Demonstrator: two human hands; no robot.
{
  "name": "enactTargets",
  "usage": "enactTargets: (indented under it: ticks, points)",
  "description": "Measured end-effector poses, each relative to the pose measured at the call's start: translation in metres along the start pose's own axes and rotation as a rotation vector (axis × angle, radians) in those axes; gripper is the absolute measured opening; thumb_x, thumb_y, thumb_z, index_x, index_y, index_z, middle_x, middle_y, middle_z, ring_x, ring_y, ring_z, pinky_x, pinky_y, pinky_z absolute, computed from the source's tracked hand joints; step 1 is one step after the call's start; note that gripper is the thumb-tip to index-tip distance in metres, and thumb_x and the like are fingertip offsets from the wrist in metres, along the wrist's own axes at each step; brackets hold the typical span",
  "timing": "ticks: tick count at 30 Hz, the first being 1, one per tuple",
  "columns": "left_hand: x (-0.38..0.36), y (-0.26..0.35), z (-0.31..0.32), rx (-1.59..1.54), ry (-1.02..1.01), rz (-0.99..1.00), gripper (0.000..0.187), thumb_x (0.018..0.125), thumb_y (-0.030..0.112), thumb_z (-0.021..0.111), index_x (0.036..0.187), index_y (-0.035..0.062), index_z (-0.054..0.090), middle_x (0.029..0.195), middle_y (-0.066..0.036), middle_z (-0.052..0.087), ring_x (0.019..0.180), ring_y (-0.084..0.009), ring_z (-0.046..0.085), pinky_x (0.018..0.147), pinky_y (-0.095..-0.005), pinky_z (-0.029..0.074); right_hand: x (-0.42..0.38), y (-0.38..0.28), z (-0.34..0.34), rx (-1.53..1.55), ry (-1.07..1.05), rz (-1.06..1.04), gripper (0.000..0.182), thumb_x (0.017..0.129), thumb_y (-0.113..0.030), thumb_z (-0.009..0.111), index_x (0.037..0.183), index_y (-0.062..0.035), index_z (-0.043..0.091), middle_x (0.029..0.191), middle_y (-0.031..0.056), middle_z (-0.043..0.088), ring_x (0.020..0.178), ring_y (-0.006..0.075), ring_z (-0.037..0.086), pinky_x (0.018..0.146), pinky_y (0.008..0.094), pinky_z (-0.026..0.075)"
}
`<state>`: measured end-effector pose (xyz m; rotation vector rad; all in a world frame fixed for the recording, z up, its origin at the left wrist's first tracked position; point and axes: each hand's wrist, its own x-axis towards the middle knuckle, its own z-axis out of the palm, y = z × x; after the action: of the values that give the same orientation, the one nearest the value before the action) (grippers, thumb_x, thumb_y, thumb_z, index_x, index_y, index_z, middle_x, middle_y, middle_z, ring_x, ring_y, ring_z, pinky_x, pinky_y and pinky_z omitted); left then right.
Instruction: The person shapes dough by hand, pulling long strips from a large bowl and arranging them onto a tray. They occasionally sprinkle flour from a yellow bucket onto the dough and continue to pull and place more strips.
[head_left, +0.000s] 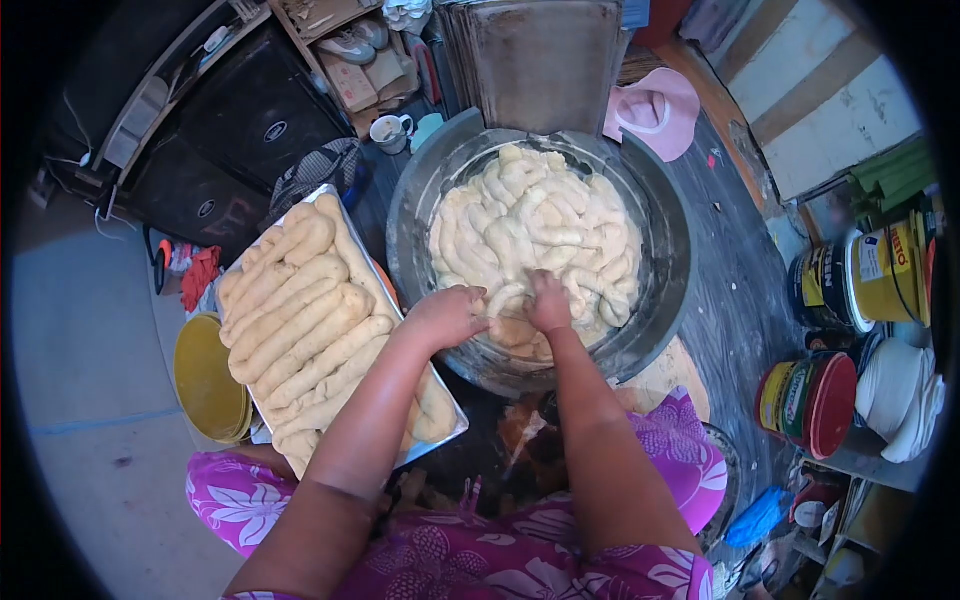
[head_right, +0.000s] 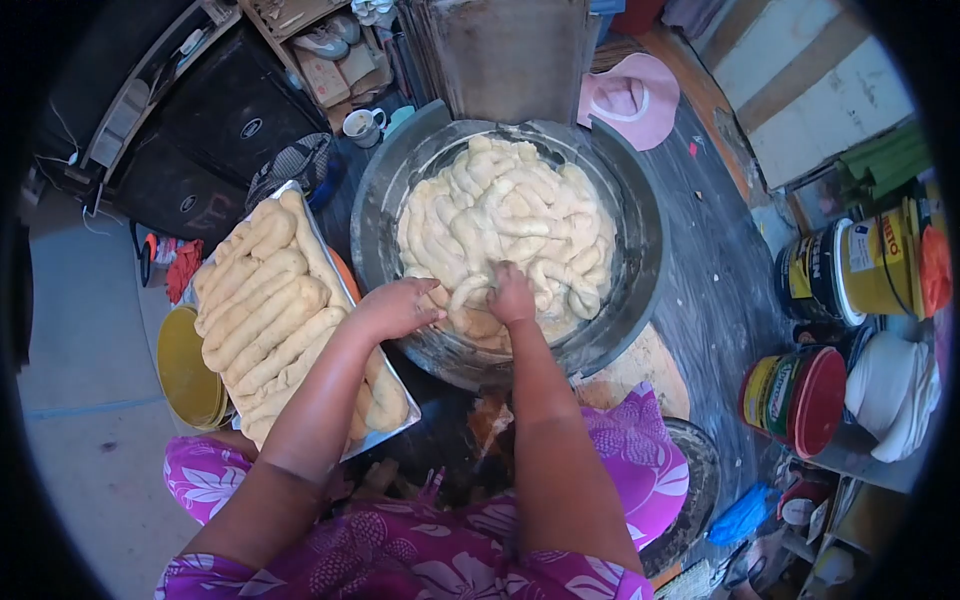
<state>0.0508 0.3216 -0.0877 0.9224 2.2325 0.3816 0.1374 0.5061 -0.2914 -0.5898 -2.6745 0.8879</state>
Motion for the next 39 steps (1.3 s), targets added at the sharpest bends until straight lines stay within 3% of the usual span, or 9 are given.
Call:
enactTargets:
  ticks: [6, 11, 14, 16, 22, 28, 30, 34, 39]
  points:
    - [-0.002, 0.002, -0.004, -0.017, 0.004, 0.0, 0.062, 0.08, 0.042, 0.06, 0.126, 0.0014, 0.047, 0.119, -0.024, 0.052, 0.112, -0.0357, 0.05, 0.096, -0.0377, 0.039, 0.002, 0.005, -0.014, -0.019, -0.169, -0.036, 0.031, 0.064, -0.004, 0.06, 0.094, -0.0098, 0.061, 0.093, 0.0104, 0.054, 0.094, 0.0303, 0.051, 0.083, 0.0409, 0.04]
    - [-0.002, 0.0, -0.004, 0.006, 0.007, 0.002, 0.062, 0.08, 0.041, 0.06, 0.126, 0.0014, 0.047, 0.12, -0.024, 0.052, 0.111, -0.0356, 0.05, 0.096, -0.0376, 0.038, 0.014, 0.039, -0.018, 0.051, 0.346, 0.32, 0.039, 0.062, -0.004, 0.06, 0.1, -0.0137, 0.063, 0.098, 0.0104, 0.053, 0.097, 0.0308, 0.05, 0.085, 0.0443, 0.039]
    - [0.001, -0.001, -0.003, 0.014, -0.005, 0.002, 0.062, 0.08, 0.041, 0.06, 0.126, 0.0016, 0.047, 0.12, -0.023, 0.052, 0.111, -0.0352, 0.05, 0.096, -0.0374, 0.038, 0.018, 0.033, -0.031, -0.199, 0.113, 0.378, 0.05, 0.064, -0.008, 0.06, 0.113, -0.0175, 0.059, 0.119, 0.0089, 0.049, 0.114, 0.0292, 0.044, 0.096, 0.0515, 0.031]
    - [0.002, -0.002, -0.001, 0.008, -0.006, 0.004, 0.062, 0.08, 0.041, 0.06, 0.126, 0.0017, 0.047, 0.121, -0.023, 0.052, 0.112, -0.0349, 0.05, 0.096, -0.0373, 0.038, 0.016, 0.016, -0.031, -0.245, -0.289, 0.087, 0.063, 0.068, -0.017, 0.061, 0.129, -0.0215, 0.047, 0.139, 0.0072, 0.035, 0.13, 0.0263, 0.03, 0.104, 0.057, 0.017]
    - [0.001, -0.008, -0.006, 0.041, 0.1, 0.012, 0.06, 0.079, 0.039, 0.061, 0.122, -0.0018, 0.05, 0.116, -0.022, 0.056, 0.108, -0.0331, 0.054, 0.092, -0.0376, 0.042, -0.026, -0.014, -0.01, -0.267, -0.397, -0.188, 0.071, 0.075, -0.033, 0.061, 0.139, -0.0261, 0.032, 0.145, 0.0072, 0.027, 0.135, 0.0254, 0.023, 0.108, 0.0554, 0.01]
    - [-0.01, -0.012, -0.034, -0.034, 0.208, -0.083, 0.058, 0.08, 0.039, 0.06, 0.121, -0.0013, 0.051, 0.12, -0.021, 0.053, 0.111, -0.0325, 0.052, 0.095, -0.0367, 0.04, -0.018, 0.0, -0.016, -0.17, -0.203, -0.2, 0.046, 0.078, -0.041, 0.061, 0.119, -0.0187, 0.057, 0.122, 0.0084, 0.054, 0.116, 0.0228, 0.047, 0.103, 0.0433, 0.026]
    - [-0.009, -0.019, -0.034, -0.051, 0.272, -0.07, 0.058, 0.08, 0.04, 0.06, 0.121, -0.0007, 0.052, 0.121, -0.02, 0.053, 0.111, -0.0329, 0.052, 0.095, -0.0368, 0.04, -0.007, -0.005, -0.022, -0.219, -0.368, 0.052, 0.038, 0.079, -0.041, 0.061, 0.103, -0.0119, 0.064, 0.102, 0.0109, 0.062, 0.103, 0.0241, 0.054, 0.098, 0.0415, 0.029]
    - [-0.004, -0.03, -0.033, -0.072, 0.273, -0.062, 0.058, 0.08, 0.039, 0.06, 0.121, -0.0001, 0.052, 0.121, -0.02, 0.054, 0.111, -0.0332, 0.052, 0.095, -0.037, 0.04, 0.017, -0.014, -0.016, 0.214, 0.097, 0.219, 0.031, 0.086, -0.033, 0.059, 0.085, -0.0018, 0.062, 0.084, 0.0158, 0.061, 0.073, 0.0274, 0.057, 0.072, 0.0395, 0.044]
    - [-0.005, -0.026, -0.036, -0.103, 0.284, -0.059, 0.058, 0.079, 0.038, 0.062, 0.119, -0.0026, 0.052, 0.122, -0.022, 0.052, 0.114, -0.0338, 0.05, 0.096, -0.0359, 0.038, 0.073, 0.016, -0.068, 0.821, 0.777, 0.571, 0.032, 0.088, -0.027, 0.058, 0.099, 0.0025, 0.056, 0.083, 0.0122, 0.059, 0.066, 0.0175, 0.052, 0.058, 0.0304, 0.045]
